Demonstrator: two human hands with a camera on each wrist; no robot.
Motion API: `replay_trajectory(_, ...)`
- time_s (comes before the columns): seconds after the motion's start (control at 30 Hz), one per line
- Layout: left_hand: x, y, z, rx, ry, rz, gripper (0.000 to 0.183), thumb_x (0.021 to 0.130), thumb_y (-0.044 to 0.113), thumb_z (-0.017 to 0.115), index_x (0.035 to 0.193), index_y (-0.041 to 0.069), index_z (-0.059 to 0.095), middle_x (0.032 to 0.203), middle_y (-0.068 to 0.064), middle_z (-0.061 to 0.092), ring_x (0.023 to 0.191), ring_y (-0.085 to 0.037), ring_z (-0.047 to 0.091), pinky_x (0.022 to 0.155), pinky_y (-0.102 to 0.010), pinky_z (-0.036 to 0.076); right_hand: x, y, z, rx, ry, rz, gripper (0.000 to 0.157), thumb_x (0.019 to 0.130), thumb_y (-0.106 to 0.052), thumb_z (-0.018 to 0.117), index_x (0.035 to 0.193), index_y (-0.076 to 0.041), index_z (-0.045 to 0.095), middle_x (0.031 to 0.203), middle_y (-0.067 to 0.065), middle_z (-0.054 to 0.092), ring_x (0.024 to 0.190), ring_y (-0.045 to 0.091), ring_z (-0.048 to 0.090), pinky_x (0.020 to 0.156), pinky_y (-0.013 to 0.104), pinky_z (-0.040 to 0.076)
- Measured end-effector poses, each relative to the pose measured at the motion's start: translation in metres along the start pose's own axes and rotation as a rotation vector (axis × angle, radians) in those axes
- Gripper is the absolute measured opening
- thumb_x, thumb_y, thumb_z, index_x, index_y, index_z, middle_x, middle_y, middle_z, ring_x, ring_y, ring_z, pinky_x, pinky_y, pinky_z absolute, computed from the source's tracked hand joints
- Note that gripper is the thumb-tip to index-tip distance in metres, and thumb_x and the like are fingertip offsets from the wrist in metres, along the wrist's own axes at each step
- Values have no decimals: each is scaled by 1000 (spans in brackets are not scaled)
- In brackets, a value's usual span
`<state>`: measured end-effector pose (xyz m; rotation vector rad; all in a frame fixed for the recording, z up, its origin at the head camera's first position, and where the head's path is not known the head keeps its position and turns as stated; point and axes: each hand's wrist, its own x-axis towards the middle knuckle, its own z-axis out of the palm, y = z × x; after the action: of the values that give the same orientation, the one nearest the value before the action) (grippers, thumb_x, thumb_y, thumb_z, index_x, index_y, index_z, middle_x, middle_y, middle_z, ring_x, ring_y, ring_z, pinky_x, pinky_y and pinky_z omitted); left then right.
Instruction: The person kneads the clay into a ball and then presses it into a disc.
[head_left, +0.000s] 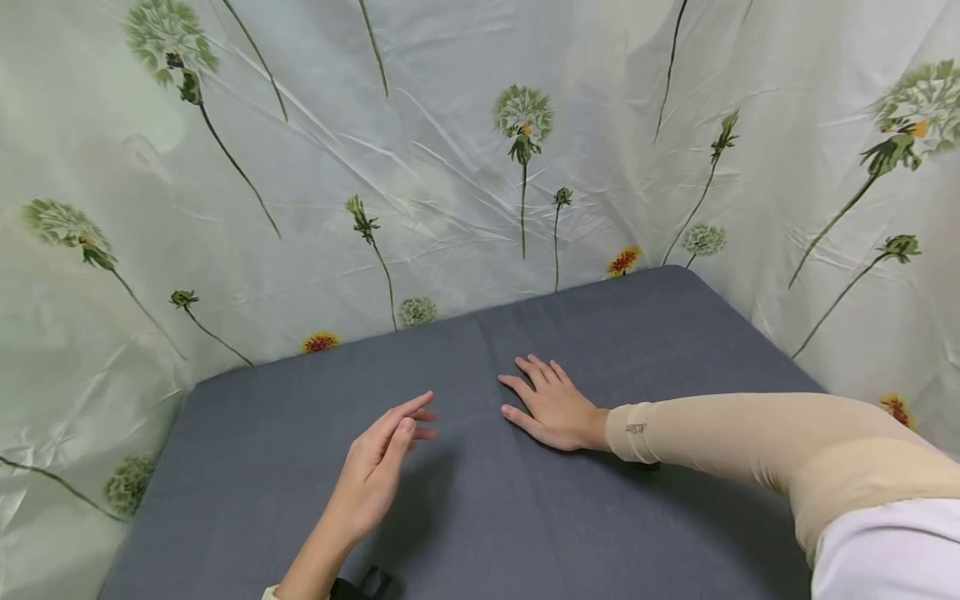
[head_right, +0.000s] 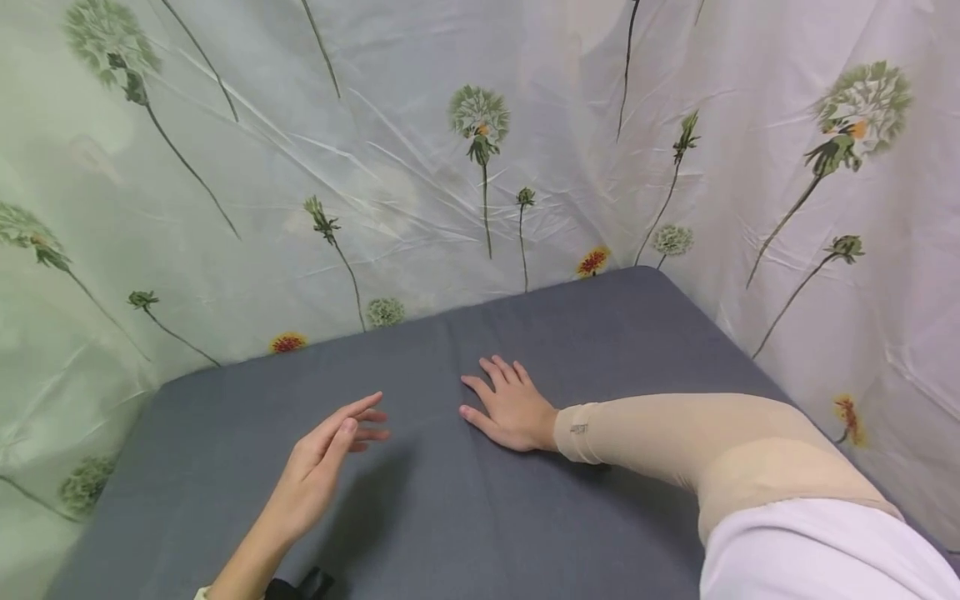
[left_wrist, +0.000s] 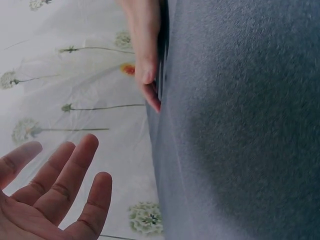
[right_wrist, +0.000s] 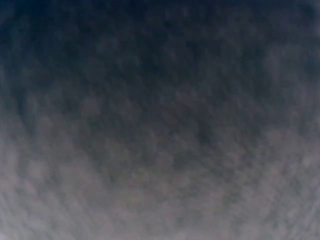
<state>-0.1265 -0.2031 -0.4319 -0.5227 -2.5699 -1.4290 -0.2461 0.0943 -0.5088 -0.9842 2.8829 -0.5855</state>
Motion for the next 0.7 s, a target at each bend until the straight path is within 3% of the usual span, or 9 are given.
replay_trajectory(0.13, 0, 2, -3, 0, 6, 32, 39, 119, 19, 39, 149, 27, 63, 131, 1, 73, 110, -16, 77, 95, -40, 63, -4, -4, -7, -22, 4, -1, 66, 114, -59, 37, 168, -21, 38, 177, 20, 24, 167, 43, 17, 132, 68, 14)
replay_trajectory(0.37, 1, 7, -7, -18, 43, 62, 38, 119, 17, 38, 141, 24, 69, 131, 2, 72, 109, -16, 78, 93, -36, 62, -3, -7, -14, -47, 0, 9, 64, 115, -58, 36, 168, -23, 38, 177, 19, 24, 167, 42, 17, 133, 67, 14)
replay_trajectory(0.7, -5, 5, -17, -1, 74, 41, 39, 120, 16, 36, 141, 22, 68, 130, 2, 72, 109, -16, 78, 93, -32, 61, 2, -5, -11, 43, -65, 39, 67, 113, -61, 37, 167, -21, 41, 178, 18, 24, 168, 39, 16, 134, 65, 11)
